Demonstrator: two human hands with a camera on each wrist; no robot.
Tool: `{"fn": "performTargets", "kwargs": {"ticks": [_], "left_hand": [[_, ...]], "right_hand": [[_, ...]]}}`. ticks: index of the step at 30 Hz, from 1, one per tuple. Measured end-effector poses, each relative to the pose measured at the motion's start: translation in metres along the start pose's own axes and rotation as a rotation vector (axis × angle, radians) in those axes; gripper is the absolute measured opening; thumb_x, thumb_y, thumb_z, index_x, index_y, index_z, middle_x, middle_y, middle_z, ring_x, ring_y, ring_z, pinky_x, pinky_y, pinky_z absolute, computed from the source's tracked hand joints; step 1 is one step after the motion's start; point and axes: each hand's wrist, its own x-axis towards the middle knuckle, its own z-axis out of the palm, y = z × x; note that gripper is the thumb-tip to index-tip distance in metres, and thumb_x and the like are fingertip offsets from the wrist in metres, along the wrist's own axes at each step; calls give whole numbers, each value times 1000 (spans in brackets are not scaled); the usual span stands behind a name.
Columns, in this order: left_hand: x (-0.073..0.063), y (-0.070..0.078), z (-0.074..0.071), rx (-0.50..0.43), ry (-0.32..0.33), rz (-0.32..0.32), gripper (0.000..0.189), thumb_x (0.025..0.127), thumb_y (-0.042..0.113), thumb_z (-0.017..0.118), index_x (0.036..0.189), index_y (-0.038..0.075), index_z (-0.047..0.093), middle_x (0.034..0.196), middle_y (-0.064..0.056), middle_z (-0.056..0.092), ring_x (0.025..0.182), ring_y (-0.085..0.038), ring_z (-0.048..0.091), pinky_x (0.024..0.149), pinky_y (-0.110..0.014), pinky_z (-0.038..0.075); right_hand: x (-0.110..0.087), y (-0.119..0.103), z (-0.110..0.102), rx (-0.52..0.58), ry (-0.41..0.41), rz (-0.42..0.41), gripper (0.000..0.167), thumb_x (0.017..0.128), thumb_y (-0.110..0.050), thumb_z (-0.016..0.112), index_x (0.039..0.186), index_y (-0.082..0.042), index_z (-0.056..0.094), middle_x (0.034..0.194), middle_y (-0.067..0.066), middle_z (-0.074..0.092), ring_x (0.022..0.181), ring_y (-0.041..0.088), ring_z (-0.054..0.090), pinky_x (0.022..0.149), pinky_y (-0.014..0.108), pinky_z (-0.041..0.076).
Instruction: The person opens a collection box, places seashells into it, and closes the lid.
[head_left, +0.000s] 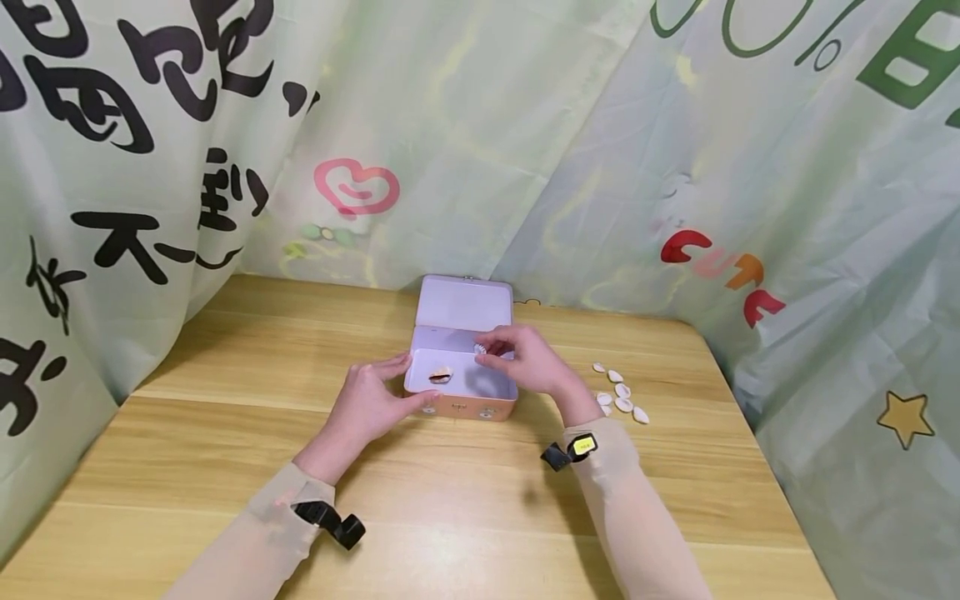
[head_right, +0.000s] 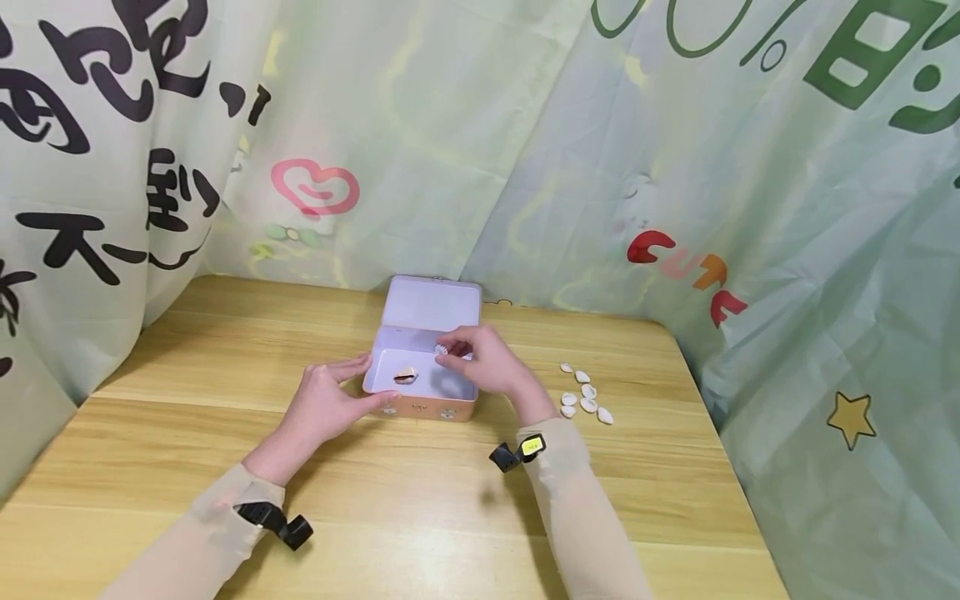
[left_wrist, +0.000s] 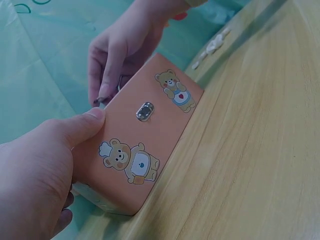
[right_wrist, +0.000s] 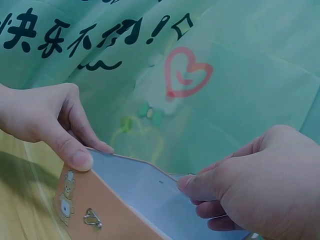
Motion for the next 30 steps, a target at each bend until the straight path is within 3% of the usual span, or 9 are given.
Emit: {"fn": "performTargets", "kwargs": {"ticks": [3, 9, 11, 15, 21, 28, 30], "left_hand": [[0, 0, 1, -4, 4, 3, 83, 76, 54, 95, 129, -5, 70, 132, -16, 67, 123, -38, 64, 56, -35, 48], [0, -1, 1, -4, 15, 17, 84, 75, 54, 95, 128, -5, 70, 131, -17, 68, 123, -38, 65, 74, -42, 58], [0, -2, 1, -7, 16, 20, 84, 75, 54, 95, 128, -6, 70, 131, -18, 68, 122, -38, 65, 68, -38, 56], [-1, -3, 1, -13, 13, 22, 85, 75, 55, 94, 129, -6, 70, 131, -19, 68, 122, -38, 66, 50, -34, 42], [0, -2, 1, -11, 14, 20, 84, 75, 55, 94, 129, -5, 70, 131, -18, 68, 123, -37, 65, 64, -37, 54], [0, -3, 2, -8, 19, 22, 84, 75, 54, 95, 128, -6, 70, 130, -18, 68, 122, -37, 66, 62, -37, 53], [0, -3, 2, -3, 21, 22, 84, 75, 54, 95, 128, -6, 70, 130, -18, 68, 121, -38, 66, 69, -38, 57]], "right_hand": [[3, 2, 4, 4, -12, -7, 25, 97, -6, 78, 120, 2, 77, 102, 5, 76, 91, 18, 70, 86, 37, 58], [8, 3, 10, 1, -31, -28, 25, 96, -4, 79, 119, 3, 77, 100, 7, 76, 89, 19, 70, 85, 41, 58], [10, 3, 11, -1, -38, -30, 25, 96, -5, 78, 119, 3, 77, 100, 6, 76, 89, 19, 69, 86, 41, 58], [13, 1, 14, -6, -52, -30, 25, 96, -6, 78, 120, 3, 77, 100, 6, 75, 89, 17, 69, 87, 41, 58], [18, 0, 17, -38, -77, -8, 23, 97, -6, 77, 119, 2, 77, 102, 6, 75, 89, 15, 67, 85, 38, 57], [21, 1, 19, -52, -89, 7, 23, 97, -6, 77, 118, 2, 77, 101, 5, 74, 90, 16, 67, 85, 35, 57], [21, 1, 19, -50, -91, 2, 23, 97, -5, 77, 118, 4, 76, 102, 7, 74, 92, 19, 68, 87, 38, 57]]}}
